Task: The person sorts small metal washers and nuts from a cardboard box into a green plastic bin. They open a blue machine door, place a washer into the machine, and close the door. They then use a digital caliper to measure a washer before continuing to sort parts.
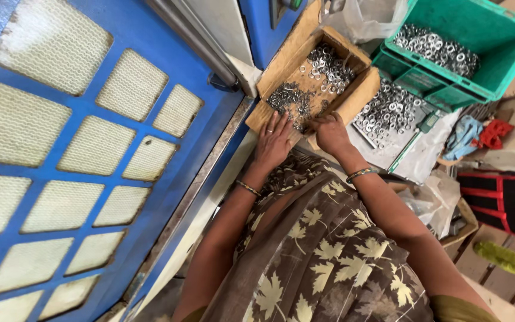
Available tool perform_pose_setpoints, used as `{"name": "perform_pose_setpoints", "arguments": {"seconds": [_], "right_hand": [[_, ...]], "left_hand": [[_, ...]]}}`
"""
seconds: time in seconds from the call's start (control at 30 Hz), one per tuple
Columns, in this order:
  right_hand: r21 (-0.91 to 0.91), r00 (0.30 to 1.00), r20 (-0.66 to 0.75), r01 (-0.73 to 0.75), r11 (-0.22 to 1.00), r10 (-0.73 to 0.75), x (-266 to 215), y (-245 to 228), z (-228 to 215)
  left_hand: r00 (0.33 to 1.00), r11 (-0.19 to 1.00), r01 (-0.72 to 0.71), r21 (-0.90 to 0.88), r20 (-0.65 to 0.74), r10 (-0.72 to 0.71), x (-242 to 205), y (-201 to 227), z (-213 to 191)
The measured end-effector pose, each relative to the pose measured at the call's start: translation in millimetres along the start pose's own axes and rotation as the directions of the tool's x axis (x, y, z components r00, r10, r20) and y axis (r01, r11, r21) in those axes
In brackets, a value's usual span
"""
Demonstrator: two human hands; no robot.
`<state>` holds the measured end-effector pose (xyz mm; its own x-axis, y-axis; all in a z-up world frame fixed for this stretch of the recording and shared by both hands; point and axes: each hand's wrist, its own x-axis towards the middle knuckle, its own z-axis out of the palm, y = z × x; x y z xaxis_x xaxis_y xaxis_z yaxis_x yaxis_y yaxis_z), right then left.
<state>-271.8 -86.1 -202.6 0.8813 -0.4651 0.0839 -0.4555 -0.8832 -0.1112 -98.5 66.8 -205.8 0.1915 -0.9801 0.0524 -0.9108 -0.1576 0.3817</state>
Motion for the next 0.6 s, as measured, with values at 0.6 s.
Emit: {"name": "perform_pose_setpoints", "arguments": {"seconds": [0.6], "right_hand": [[-0.016, 0.846, 0.357, -0.417, 0.909, 0.395, 57, 39, 48]], "left_hand": [[0.984, 0.984, -0.178, -0.031, -0.031, 0.177, 9, -30, -24]]}}
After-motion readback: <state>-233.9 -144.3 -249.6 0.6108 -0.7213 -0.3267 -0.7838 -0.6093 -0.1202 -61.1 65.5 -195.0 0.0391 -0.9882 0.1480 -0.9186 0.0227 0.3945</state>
